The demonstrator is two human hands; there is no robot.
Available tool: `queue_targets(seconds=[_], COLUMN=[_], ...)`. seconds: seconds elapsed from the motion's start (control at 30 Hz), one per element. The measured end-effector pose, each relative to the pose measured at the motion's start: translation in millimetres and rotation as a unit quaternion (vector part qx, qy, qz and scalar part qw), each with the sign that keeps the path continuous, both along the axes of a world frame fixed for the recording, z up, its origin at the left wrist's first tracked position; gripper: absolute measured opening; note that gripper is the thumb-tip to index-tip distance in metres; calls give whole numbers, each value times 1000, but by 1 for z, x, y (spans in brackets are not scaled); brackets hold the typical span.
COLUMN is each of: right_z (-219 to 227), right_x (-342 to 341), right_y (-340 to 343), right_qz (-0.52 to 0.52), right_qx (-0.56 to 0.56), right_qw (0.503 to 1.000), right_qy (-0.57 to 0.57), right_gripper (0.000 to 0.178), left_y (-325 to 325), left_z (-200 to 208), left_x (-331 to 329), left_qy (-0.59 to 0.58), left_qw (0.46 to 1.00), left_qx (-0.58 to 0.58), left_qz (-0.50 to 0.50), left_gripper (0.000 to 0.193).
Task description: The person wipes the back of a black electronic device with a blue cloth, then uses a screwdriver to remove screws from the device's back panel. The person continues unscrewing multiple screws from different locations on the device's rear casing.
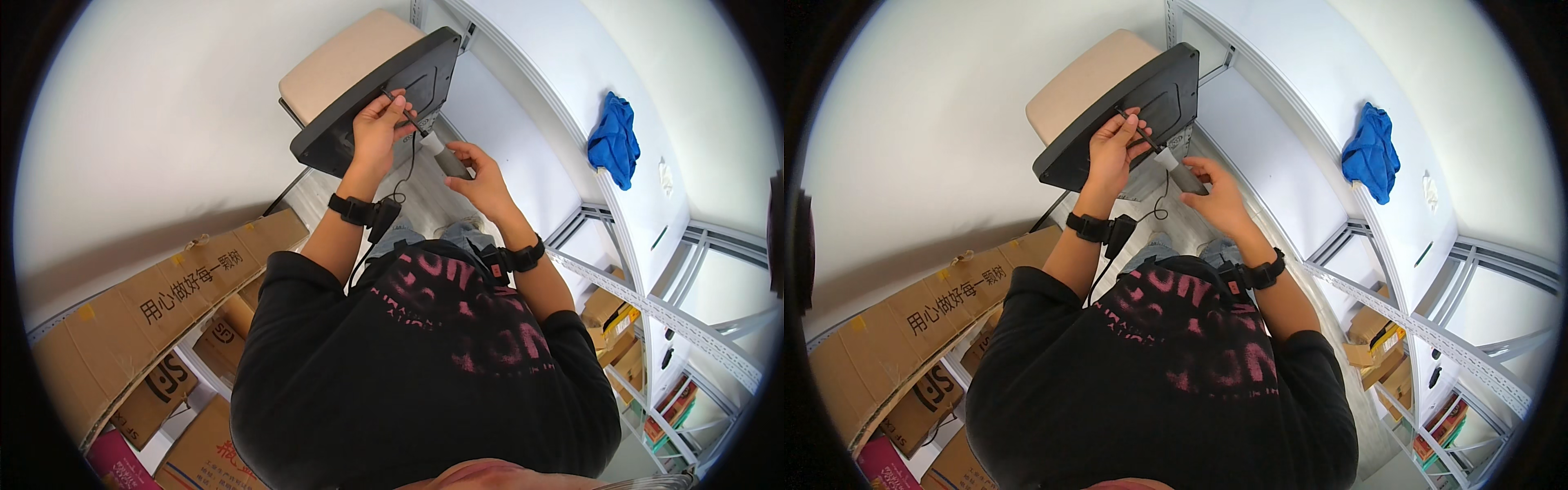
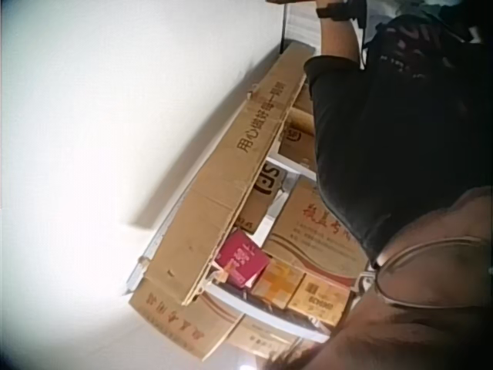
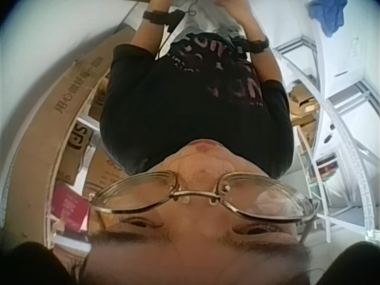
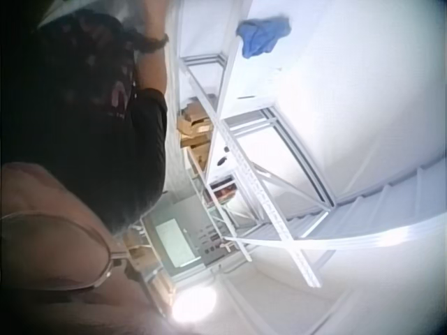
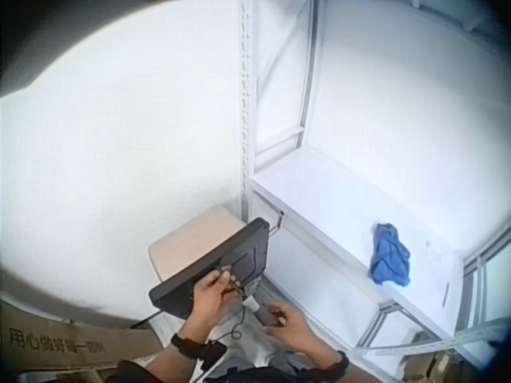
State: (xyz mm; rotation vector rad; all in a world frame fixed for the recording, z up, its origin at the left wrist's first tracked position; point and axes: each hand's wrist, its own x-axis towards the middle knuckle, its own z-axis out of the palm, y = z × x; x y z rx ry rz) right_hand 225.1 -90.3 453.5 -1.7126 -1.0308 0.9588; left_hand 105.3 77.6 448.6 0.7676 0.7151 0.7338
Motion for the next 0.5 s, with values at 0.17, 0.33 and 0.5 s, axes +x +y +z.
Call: queue_targets(seconds=[0.17,0.33,0.5], right_z=[1,7,-2], right_x=[1,5,-2], right_y=[2,2,1], right_qz=[10,-3,8], right_qx=[-29,-91,-45], right_qw=[984,935,974], right_qy=[178,343,220], right_gripper=[51,49,52], left_y=[1,0,0], left_z=[2,-3,-1], left_x=[0,-2,-1], left_qy=[19,8,0], left_qw=[1000,1000,1000], left_qx=[-4,1,-8], left_qz=[-3,-7,-17], left_gripper=[22,24,26])
